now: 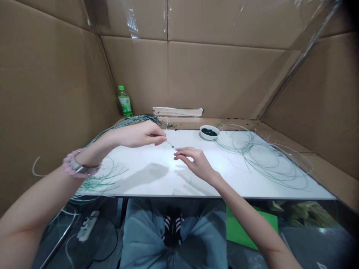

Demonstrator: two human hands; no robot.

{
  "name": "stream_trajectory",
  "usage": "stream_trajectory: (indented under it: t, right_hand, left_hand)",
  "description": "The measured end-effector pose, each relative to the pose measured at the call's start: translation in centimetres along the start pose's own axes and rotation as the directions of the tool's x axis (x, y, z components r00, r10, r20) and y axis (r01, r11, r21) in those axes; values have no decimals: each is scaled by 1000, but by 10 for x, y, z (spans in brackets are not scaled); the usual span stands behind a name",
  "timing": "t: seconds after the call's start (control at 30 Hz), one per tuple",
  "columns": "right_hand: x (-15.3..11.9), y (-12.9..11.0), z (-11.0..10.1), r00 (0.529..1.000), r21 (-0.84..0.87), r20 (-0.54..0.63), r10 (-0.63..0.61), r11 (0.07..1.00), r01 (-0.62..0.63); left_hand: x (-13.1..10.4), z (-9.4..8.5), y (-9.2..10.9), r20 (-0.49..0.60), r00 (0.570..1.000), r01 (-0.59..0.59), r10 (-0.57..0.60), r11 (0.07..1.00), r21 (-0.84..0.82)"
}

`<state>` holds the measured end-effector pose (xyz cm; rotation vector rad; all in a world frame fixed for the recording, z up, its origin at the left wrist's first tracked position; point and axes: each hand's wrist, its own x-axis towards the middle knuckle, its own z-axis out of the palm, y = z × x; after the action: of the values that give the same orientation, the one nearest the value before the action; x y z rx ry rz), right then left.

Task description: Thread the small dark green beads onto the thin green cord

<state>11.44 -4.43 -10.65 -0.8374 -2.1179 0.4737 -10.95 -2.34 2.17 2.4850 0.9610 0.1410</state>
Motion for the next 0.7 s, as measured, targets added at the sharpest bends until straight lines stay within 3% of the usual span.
stream_trajectory:
  t: [0.13,0.33,0.43,0.6,0.7]
  right_hand:
    - [-14,19,-7,999,-44,16,40,998,-39]
    - [-22,33,-20,991,-70,80,106,992,-101]
    - [-8,16,-18,991,-50,89,95,995,-91]
    - [28,-35,6,999,70,48,-12,997,9]
    - [36,-44,13,1000,103,27,-12,995,10]
  left_hand:
    - [-17,-12,-6,-77,995,63,-70,994,-88]
    - [-26,-16,-10,-33,993,108,-113,987,-118]
    - [-22,-10,-8,-18,993,109,-113,984,-139]
    - [-10,-1,2,15,998,64,-63,988,-144]
    - [-8,0,6,-3,998,53,-55,983,-175]
